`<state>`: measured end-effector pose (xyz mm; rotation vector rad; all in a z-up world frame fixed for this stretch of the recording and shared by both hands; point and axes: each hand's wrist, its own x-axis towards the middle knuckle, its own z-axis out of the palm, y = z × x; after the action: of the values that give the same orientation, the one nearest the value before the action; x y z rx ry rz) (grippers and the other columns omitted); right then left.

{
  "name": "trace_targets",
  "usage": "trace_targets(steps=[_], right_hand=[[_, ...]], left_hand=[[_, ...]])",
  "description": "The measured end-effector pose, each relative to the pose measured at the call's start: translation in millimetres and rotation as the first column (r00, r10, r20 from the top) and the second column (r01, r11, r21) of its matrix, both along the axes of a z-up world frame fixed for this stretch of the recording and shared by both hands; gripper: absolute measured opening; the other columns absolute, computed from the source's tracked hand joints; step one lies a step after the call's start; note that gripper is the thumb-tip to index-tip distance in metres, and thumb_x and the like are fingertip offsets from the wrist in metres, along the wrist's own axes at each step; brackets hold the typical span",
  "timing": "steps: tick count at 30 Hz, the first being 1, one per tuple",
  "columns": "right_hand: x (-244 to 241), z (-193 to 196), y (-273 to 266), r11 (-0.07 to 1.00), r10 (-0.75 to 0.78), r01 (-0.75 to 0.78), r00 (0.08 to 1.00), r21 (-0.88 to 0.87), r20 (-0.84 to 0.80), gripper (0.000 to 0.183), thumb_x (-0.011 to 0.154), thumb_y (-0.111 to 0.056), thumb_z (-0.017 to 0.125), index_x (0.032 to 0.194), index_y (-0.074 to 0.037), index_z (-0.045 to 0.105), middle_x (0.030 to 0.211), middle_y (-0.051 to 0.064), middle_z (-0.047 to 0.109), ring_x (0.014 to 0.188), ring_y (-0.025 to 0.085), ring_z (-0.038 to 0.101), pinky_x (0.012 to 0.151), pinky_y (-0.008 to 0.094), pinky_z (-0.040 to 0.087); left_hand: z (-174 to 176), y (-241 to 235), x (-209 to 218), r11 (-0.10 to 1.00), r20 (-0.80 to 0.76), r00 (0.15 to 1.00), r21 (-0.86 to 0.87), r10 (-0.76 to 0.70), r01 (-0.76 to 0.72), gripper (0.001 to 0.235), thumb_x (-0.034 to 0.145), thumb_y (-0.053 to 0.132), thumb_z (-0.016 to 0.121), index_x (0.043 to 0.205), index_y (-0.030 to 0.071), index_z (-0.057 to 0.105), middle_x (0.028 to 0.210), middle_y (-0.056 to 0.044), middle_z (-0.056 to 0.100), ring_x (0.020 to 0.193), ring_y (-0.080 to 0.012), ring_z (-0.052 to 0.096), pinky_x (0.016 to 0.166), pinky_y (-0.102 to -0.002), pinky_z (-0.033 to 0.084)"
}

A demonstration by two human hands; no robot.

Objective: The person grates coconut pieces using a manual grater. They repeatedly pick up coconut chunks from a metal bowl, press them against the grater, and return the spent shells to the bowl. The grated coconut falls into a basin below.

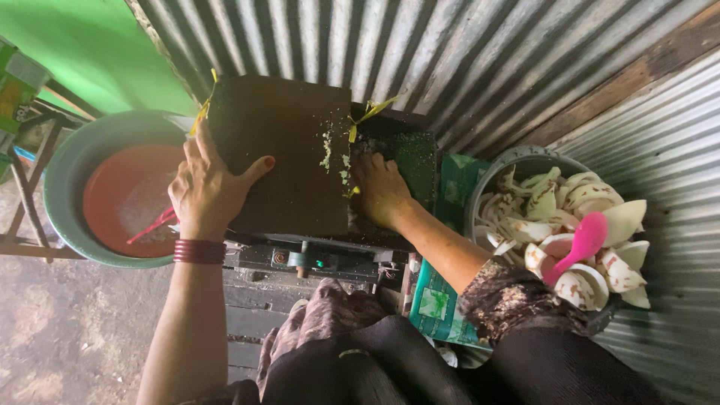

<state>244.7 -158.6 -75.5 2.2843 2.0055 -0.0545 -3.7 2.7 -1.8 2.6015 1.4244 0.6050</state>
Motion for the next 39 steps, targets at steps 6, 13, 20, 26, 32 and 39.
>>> trace_targets(steps=[6,13,20,26,32,39], right_hand=[[24,13,1,0.997,-0.064,0.056,0.989,-0.060,-0.134,0.065,0.073,-0.009,0.072,0.136,-0.003,0.060,0.140,0.021,0.050,0.127,0.036,0.048,0.103,0.042,0.050],[9,16,-1,0.997,-0.066,0.061,0.985,-0.041,-0.160,0.059,0.074,0.007,0.062,0.131,-0.005,0.062,0.138,0.024,0.047,0.116,0.037,0.048,0.097,0.045,0.048],[10,1,-4,1.000,0.011,-0.008,0.989,0.024,-0.146,0.053,0.074,0.004,0.062,0.126,0.004,0.061,0.129,0.023,0.051,0.117,0.037,0.048,0.096,0.043,0.052],[5,-16,-2,0.987,-0.156,0.159,0.950,-0.008,-0.270,0.055,0.070,0.007,0.063,0.125,0.010,0.059,0.139,0.026,0.043,0.114,0.039,0.050,0.098,0.043,0.051],[3,-18,-3,0.998,-0.041,0.048,0.980,0.028,-0.194,0.043,0.071,0.003,0.067,0.112,0.014,0.064,0.135,0.029,0.044,0.123,0.043,0.048,0.104,0.043,0.049],[13,-11,-2,0.996,-0.042,0.027,0.982,-0.083,-0.183,0.051,0.078,0.007,0.058,0.128,0.002,0.062,0.138,0.024,0.049,0.123,0.040,0.051,0.106,0.044,0.049]], left_hand=[[1,-1,-1,1.000,-0.010,1.000,0.006,0.014,-0.014,0.118,0.079,0.081,0.073,0.159,0.005,0.032,0.128,-0.022,0.060,0.098,-0.0421,0.069,0.075,-0.052,0.056],[1,-1,-1,1.000,0.000,1.000,0.027,0.006,-0.006,0.118,0.080,0.080,0.073,0.159,0.003,0.032,0.131,-0.023,0.059,0.097,-0.0427,0.068,0.073,-0.051,0.057],[2,-2,2,1.000,0.019,1.000,0.020,0.020,-0.020,0.118,0.078,0.080,0.074,0.158,0.003,0.032,0.130,-0.023,0.059,0.098,-0.0422,0.068,0.071,-0.051,0.057],[0,-1,2,0.999,0.013,1.000,0.037,0.027,-0.028,0.118,0.079,0.081,0.073,0.157,0.002,0.034,0.132,-0.023,0.059,0.094,-0.0416,0.069,0.069,-0.050,0.057],[-3,-2,0,0.999,0.017,1.000,0.051,0.012,-0.013,0.118,0.079,0.081,0.072,0.158,0.002,0.034,0.128,-0.021,0.060,0.097,-0.0407,0.070,0.070,-0.050,0.058],[-2,-1,-1,0.997,-0.005,1.000,0.071,-0.002,0.003,0.118,0.081,0.082,0.072,0.159,0.003,0.034,0.130,-0.021,0.060,0.096,-0.0407,0.069,0.070,-0.049,0.057]])
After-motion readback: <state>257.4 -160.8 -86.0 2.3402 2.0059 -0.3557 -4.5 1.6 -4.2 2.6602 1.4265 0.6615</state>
